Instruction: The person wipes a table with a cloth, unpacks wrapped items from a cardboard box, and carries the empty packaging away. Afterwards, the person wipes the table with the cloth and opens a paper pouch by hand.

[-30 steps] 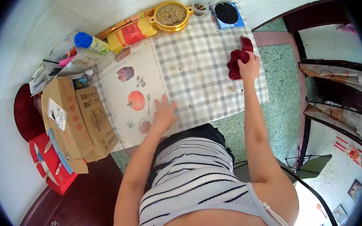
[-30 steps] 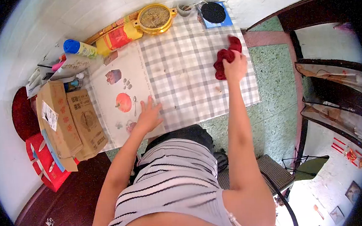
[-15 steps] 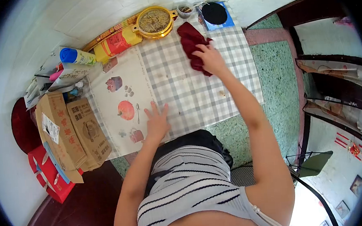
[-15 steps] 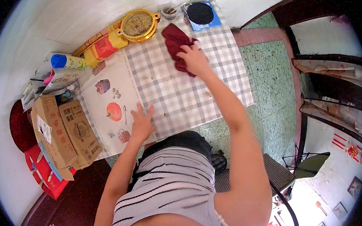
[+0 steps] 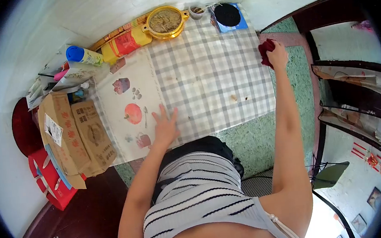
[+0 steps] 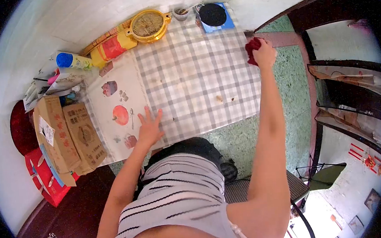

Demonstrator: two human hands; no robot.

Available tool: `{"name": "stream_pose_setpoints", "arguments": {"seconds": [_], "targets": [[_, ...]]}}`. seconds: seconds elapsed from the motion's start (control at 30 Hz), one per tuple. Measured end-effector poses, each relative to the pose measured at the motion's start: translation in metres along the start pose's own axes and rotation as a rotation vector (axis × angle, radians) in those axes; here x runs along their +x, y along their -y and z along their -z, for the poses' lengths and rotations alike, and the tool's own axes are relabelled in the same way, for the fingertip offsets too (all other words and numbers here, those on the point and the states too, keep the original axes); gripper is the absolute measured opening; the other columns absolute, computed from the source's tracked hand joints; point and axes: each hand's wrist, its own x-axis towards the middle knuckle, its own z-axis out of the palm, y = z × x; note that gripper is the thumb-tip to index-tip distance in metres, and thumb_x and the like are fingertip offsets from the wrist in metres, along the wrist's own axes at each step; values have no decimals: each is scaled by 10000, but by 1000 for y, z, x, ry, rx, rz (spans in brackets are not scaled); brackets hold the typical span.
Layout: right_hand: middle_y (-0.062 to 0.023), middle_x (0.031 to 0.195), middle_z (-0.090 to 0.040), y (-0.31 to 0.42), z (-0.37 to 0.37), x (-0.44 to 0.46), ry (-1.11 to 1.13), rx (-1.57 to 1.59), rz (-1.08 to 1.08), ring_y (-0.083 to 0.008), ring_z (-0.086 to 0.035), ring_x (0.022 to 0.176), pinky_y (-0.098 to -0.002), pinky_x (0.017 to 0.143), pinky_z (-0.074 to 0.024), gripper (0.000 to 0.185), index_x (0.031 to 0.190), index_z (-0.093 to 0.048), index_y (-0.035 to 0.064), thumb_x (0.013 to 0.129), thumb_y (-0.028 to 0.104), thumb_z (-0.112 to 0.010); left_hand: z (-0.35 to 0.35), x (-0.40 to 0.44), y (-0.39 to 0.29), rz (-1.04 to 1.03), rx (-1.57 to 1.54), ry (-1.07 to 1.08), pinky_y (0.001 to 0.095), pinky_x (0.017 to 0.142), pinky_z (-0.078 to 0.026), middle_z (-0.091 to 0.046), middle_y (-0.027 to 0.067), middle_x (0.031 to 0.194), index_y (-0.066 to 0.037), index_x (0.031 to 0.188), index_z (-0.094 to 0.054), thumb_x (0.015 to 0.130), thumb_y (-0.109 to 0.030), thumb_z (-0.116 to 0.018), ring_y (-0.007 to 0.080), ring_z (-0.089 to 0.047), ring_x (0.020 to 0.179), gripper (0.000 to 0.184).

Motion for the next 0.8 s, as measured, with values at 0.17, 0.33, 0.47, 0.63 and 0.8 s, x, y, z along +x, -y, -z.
{"name": "stream_pose_setpoints", "arguments": {"seconds": [0.17,0.33,0.47,0.63,0.8], "targets": [[-133,1151,-584,98,43,-132,-29,336,494,-346,-534,1088,-424,943,-459,599,1159,-610,145,586,100,-777,-9,1,2,-24,67,-102,548,797,-551,-102,346,1502,-257,1495,-236,666,-312,-804,687,-221,1247,1006],[-105,1468,-376,164,-21,-275,153,211,771,-399,-381,1292,-579,1035,-327,634,1291,-552,162,679,153,-717,-16,11,9,-22,102,-99,548,793,-548,-105,339,1506,-278,1501,-218,688,-335,-782,689,-225,1244,992],[-54,1394,-454,112,-42,-245,185,302,867,-334,-463,1193,-463,909,-455,586,1205,-588,182,639,59,-675,-8,7,8,-3,65,-16,558,822,-533,-91,327,1515,-305,1504,-206,725,-342,-755,678,-216,1259,953],[-82,1281,-535,-25,-22,-192,35,97,581,-353,-518,1134,-456,906,-476,345,1083,-640,181,768,56,-580,-1,6,8,-4,5,-7,550,850,-526,-77,314,1524,-304,1500,-213,732,-310,-759,672,-203,1271,942],[-92,1240,-545,-90,8,-152,-5,-105,84,-354,-533,1078,-440,917,-476,389,1078,-639,157,713,25,-639,-8,3,8,-42,12,-70,544,847,-531,-81,308,1526,-299,1497,-218,703,-291,-791,674,-199,1272,978]]}}
